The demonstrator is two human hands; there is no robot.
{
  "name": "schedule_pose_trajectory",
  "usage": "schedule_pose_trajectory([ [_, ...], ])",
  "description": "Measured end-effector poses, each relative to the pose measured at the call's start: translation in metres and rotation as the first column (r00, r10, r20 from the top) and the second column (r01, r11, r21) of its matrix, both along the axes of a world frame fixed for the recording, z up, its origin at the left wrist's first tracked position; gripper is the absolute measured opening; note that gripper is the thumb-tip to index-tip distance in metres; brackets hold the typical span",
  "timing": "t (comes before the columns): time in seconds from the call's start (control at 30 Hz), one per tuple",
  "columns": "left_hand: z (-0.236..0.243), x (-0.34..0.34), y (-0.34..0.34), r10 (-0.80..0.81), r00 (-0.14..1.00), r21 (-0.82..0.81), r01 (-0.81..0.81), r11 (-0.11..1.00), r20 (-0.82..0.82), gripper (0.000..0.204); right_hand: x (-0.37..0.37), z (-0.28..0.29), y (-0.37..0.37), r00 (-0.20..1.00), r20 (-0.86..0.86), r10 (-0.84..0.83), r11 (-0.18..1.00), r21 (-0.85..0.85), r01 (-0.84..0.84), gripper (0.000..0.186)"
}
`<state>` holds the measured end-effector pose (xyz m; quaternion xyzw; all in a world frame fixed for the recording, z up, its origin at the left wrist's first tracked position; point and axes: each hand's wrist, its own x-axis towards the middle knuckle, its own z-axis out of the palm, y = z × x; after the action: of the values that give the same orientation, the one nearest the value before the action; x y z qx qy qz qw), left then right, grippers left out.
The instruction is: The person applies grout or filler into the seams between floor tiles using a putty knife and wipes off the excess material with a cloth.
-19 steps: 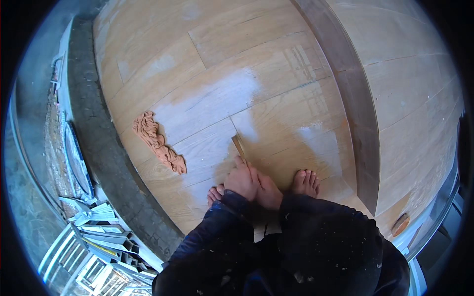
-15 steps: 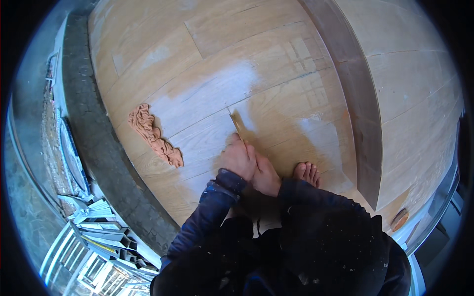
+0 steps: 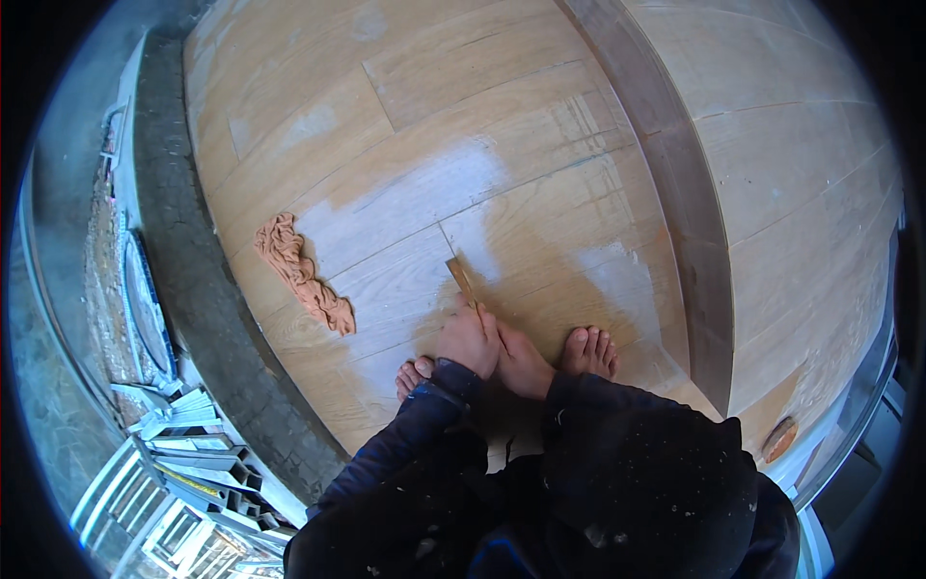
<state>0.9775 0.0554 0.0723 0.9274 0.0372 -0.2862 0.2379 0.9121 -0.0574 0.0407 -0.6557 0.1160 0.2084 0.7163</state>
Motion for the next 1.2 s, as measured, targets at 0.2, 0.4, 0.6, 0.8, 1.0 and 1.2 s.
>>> schedule_pose_trajectory([
  [0.2,-0.006,0.012,-0.008,0.046,0.998,0.019,-0.047,0.999,0.034,0.036,0.017,-0.016,0.002,0.998,-0.021,0.062,0.998,-0.026,-0.062,0.036],
  [0.4,-0.009,0.045,-0.010,0.026,0.996,0.015,-0.027,1.000,0.088,0.034,0.042,-0.019,-0.004,0.990,-0.067,0.121,0.993,0.002,-0.121,0.038],
  [0.6,-0.003,-0.004,0.000,-0.036,0.995,0.057,0.030,0.998,0.097,0.035,0.003,-0.004,0.008,0.997,0.056,-0.057,0.998,-0.025,0.058,0.029],
  [0.8,-0.007,0.013,-0.006,0.057,0.997,-0.032,-0.055,0.998,0.050,0.036,0.012,-0.009,0.002,1.000,-0.021,0.015,0.999,-0.052,-0.016,0.031],
  [1.0,-0.008,0.043,-0.003,0.022,1.000,-0.005,-0.022,1.000,0.004,0.042,0.035,0.005,-0.004,0.995,-0.080,0.053,0.997,0.053,-0.049,0.034],
  [1.2,-0.015,-0.045,0.006,-0.031,0.999,-0.024,0.030,0.999,-0.023,0.043,-0.038,0.002,-0.004,0.998,-0.046,0.037,0.999,0.025,-0.036,0.035],
])
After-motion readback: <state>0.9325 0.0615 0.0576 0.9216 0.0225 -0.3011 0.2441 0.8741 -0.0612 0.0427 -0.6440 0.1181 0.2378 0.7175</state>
